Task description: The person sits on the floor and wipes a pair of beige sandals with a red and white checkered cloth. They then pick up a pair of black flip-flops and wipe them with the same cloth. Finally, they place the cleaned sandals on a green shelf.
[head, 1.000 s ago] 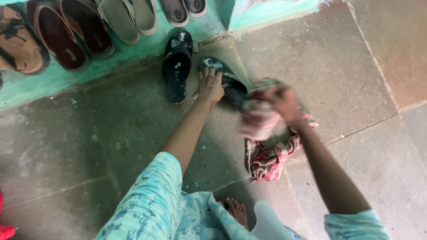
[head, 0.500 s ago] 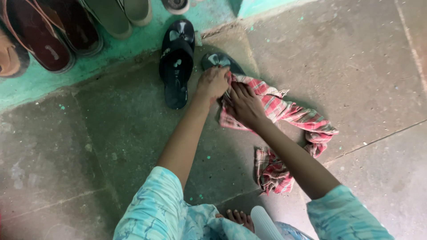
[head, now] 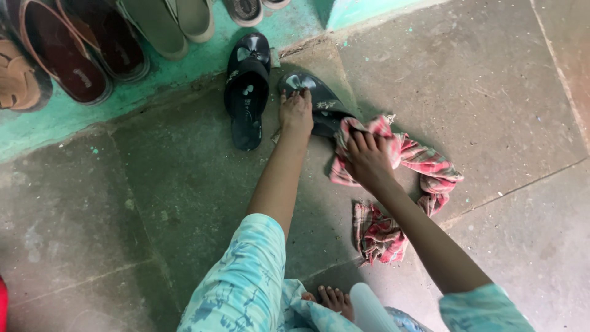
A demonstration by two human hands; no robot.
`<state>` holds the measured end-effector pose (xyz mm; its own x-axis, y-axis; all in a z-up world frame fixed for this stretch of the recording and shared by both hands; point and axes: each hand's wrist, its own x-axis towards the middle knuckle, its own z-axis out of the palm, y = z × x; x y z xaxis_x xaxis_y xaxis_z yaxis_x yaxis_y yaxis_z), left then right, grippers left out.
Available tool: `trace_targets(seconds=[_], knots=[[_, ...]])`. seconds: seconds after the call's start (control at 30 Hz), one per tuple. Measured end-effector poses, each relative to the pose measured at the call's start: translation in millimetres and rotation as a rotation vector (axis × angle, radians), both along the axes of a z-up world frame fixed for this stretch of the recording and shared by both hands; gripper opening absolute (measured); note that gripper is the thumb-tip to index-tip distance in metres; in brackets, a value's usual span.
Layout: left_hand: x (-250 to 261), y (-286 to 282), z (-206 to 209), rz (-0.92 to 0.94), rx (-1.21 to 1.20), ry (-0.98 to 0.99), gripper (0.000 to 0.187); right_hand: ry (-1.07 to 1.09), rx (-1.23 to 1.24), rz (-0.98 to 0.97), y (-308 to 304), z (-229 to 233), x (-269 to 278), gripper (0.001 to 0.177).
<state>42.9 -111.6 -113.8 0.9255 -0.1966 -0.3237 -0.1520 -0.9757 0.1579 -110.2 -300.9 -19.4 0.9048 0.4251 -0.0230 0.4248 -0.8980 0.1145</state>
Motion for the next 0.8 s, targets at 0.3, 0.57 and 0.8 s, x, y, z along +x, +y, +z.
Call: trace_targets(seconds=[0.3, 0.57, 0.8], knots=[[2.2, 21.2, 12.2, -0.061, -0.129, -0.042, 0.089, -0.147, 0.113, 0.083, 13.4, -0.3, 10.7, 0.06], [5.2, -1.9, 0.9, -0.188, 0.129, -0.085, 0.054, -0.007, 0.104, 0.123, 29.1, 0.0, 39.0, 0.067], [-19.2, -8.8, -41.7, -0.159, 0.095, -0.354, 0.046, 0.178, -0.007, -0.06, -50.9, -6.8, -28.1, 0.077]])
